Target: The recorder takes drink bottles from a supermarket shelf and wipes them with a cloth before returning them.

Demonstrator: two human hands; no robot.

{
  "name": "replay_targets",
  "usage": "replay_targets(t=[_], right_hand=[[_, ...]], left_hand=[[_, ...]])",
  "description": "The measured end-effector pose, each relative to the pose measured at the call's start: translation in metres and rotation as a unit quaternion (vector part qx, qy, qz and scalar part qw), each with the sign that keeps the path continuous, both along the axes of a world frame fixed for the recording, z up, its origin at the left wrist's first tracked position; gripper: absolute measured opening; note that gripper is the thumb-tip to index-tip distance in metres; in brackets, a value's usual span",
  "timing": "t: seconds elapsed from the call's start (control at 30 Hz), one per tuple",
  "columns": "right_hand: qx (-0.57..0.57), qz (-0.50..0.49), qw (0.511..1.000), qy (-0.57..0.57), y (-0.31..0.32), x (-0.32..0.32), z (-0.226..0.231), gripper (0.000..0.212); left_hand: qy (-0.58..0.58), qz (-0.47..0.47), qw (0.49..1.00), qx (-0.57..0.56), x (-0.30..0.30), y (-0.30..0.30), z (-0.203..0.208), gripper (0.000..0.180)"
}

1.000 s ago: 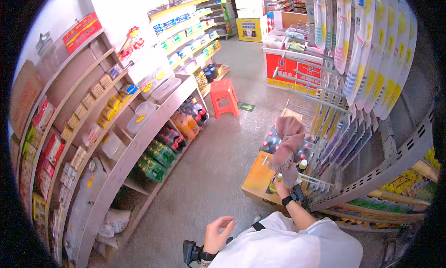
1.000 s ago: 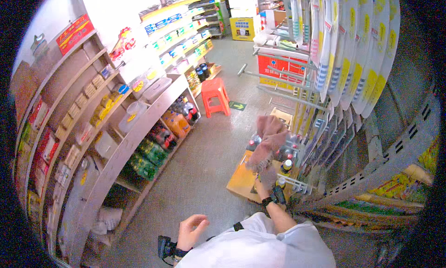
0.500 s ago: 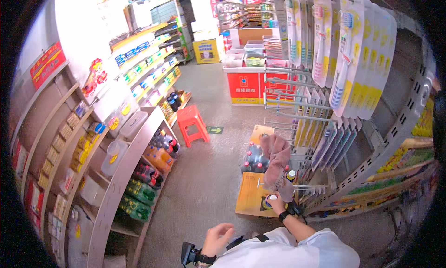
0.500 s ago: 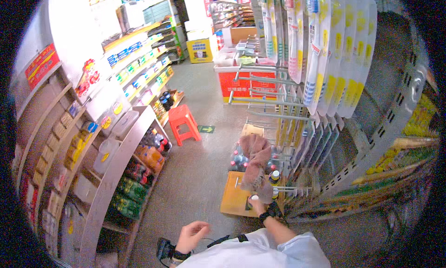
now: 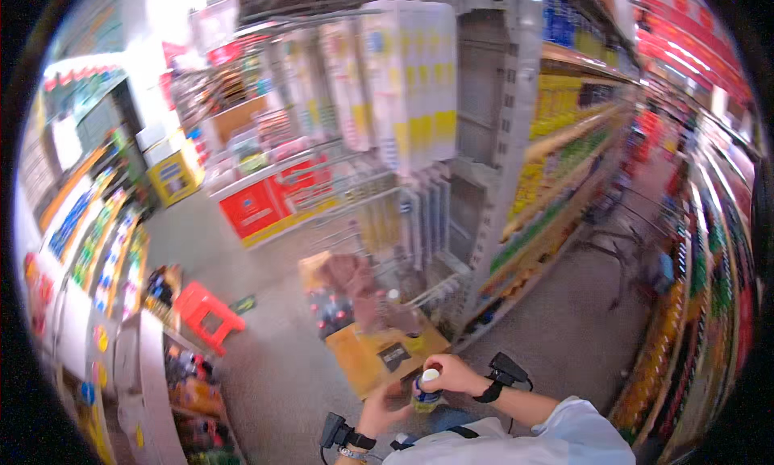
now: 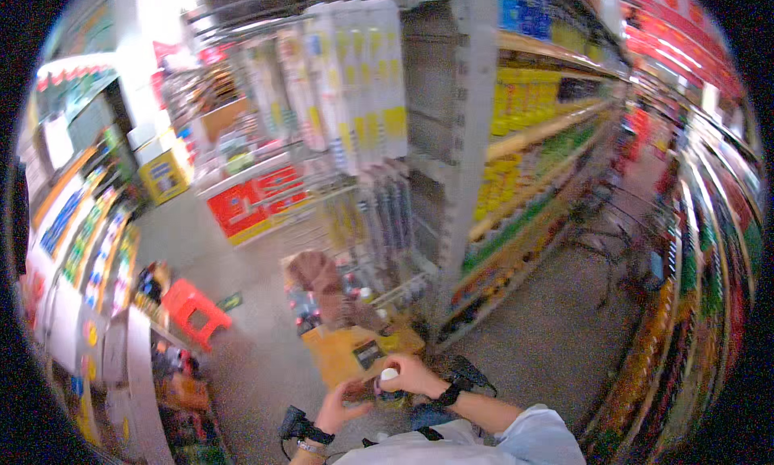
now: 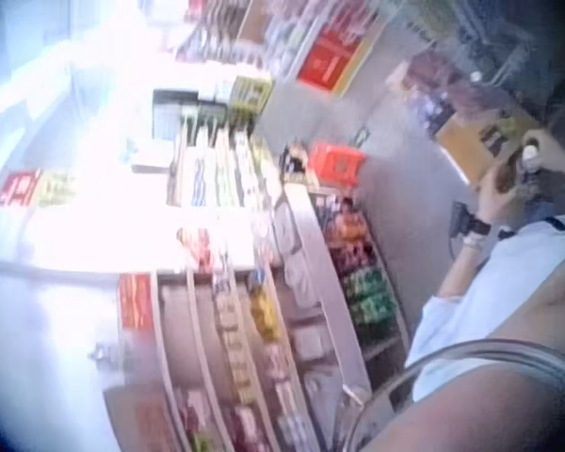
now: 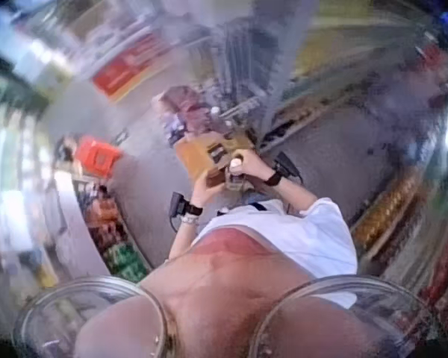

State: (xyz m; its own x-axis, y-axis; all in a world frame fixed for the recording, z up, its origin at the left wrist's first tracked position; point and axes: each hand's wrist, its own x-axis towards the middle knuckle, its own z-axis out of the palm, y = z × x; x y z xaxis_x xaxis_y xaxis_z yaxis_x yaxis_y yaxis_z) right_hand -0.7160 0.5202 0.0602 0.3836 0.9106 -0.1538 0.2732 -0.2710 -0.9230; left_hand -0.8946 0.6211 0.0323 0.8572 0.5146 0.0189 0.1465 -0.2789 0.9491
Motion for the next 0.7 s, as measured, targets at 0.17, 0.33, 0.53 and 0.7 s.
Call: replay_targets(t=[0.17, 0.33, 0.53, 0.7], right_hand=[[-0.007, -0.067, 0.995, 0.073, -0.056, -0.001, 0.062, 0.034], [0.088, -0.141, 0.983, 0.074, -0.114, 0.02, 0.065, 0.031], [0.126, -0.193, 0.949, 0.217, -0.181, 0.071, 0.05, 0.027], [0.054, -0.19, 0.968, 0.152, -0.253, 0.109, 0.009, 0.04]], left_hand=[[-0.059, -0.148, 0.982, -0.098, 0.055, -0.043, 0.0, 0.065], [-0.025, -0.209, 0.978, 0.006, 0.097, -0.082, 0.036, 0.065], [-0.023, -0.193, 0.981, 0.013, 0.151, -0.123, 0.022, 0.058], [-0.025, -0.169, 0.984, -0.059, 0.21, -0.173, 0.032, 0.054]])
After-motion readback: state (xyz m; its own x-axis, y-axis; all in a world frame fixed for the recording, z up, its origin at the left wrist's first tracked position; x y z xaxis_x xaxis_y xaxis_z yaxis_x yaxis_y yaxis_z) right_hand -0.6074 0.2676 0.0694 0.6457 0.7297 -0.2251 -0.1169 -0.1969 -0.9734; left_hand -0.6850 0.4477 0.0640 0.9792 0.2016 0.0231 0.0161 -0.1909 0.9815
